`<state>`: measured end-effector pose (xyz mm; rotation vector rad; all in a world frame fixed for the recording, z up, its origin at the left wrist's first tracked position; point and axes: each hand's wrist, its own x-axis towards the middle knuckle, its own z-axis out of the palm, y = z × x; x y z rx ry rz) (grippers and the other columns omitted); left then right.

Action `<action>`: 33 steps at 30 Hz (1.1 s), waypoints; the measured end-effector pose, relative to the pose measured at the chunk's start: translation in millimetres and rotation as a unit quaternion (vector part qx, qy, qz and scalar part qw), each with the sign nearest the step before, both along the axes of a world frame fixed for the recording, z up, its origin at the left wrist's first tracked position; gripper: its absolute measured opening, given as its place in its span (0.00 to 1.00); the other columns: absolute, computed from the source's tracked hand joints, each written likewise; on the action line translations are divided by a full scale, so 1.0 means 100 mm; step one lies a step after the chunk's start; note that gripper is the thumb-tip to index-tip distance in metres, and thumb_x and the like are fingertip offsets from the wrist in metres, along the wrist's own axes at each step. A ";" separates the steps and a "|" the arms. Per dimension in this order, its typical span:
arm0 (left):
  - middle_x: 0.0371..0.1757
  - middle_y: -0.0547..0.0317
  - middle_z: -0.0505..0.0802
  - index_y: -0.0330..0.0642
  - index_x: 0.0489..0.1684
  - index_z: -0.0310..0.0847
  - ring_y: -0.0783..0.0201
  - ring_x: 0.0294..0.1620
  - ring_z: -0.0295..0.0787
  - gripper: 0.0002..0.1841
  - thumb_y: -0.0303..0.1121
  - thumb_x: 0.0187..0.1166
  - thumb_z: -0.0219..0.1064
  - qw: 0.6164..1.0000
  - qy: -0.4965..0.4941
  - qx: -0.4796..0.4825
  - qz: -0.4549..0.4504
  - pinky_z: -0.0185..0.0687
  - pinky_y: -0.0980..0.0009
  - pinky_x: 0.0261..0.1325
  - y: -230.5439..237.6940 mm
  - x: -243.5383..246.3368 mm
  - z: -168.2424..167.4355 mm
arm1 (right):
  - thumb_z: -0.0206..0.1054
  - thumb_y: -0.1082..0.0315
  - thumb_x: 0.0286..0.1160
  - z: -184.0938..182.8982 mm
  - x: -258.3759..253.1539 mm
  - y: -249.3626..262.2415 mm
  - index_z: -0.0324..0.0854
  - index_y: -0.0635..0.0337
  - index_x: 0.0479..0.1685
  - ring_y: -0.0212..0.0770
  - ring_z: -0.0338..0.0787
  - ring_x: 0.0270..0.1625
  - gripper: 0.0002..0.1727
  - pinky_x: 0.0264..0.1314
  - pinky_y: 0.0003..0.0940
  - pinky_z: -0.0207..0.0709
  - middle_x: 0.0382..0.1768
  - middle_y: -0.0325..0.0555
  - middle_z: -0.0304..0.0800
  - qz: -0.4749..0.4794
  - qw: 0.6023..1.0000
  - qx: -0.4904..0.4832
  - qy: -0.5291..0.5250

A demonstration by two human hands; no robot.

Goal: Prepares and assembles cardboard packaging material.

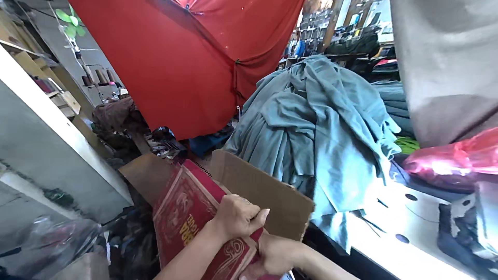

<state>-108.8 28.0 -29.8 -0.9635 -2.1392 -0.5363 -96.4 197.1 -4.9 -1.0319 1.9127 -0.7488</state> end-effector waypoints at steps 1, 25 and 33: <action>0.08 0.60 0.79 0.43 0.06 0.76 0.64 0.12 0.78 0.29 0.41 0.87 0.53 1.000 -0.002 -0.003 0.001 0.72 0.65 0.19 0.02 -0.03 -0.06 | 0.77 0.58 0.74 -0.10 0.04 0.02 0.84 0.64 0.60 0.36 0.91 0.53 0.22 0.66 0.41 0.81 0.49 0.47 0.93 -0.026 0.998 -0.035 -0.043; 0.08 0.59 0.79 0.43 0.03 0.75 0.61 0.11 0.80 0.29 0.42 0.84 0.54 0.993 -0.024 -0.050 0.108 0.70 0.61 0.12 0.23 -0.49 -0.24 | 0.69 0.56 0.81 -0.60 0.22 0.72 0.93 0.58 0.55 0.36 0.95 0.50 0.17 0.58 0.41 0.87 0.48 0.44 0.97 -0.146 0.963 -0.222 0.043; 0.08 0.60 0.80 0.43 0.05 0.79 0.63 0.12 0.82 0.27 0.41 0.84 0.55 0.997 -0.001 -0.030 0.073 0.74 0.63 0.16 0.45 -0.30 -0.12 | 0.71 0.60 0.80 -0.15 -0.28 0.65 0.89 0.63 0.63 0.44 0.92 0.58 0.19 0.65 0.47 0.81 0.56 0.53 0.94 0.129 0.989 -0.071 -0.026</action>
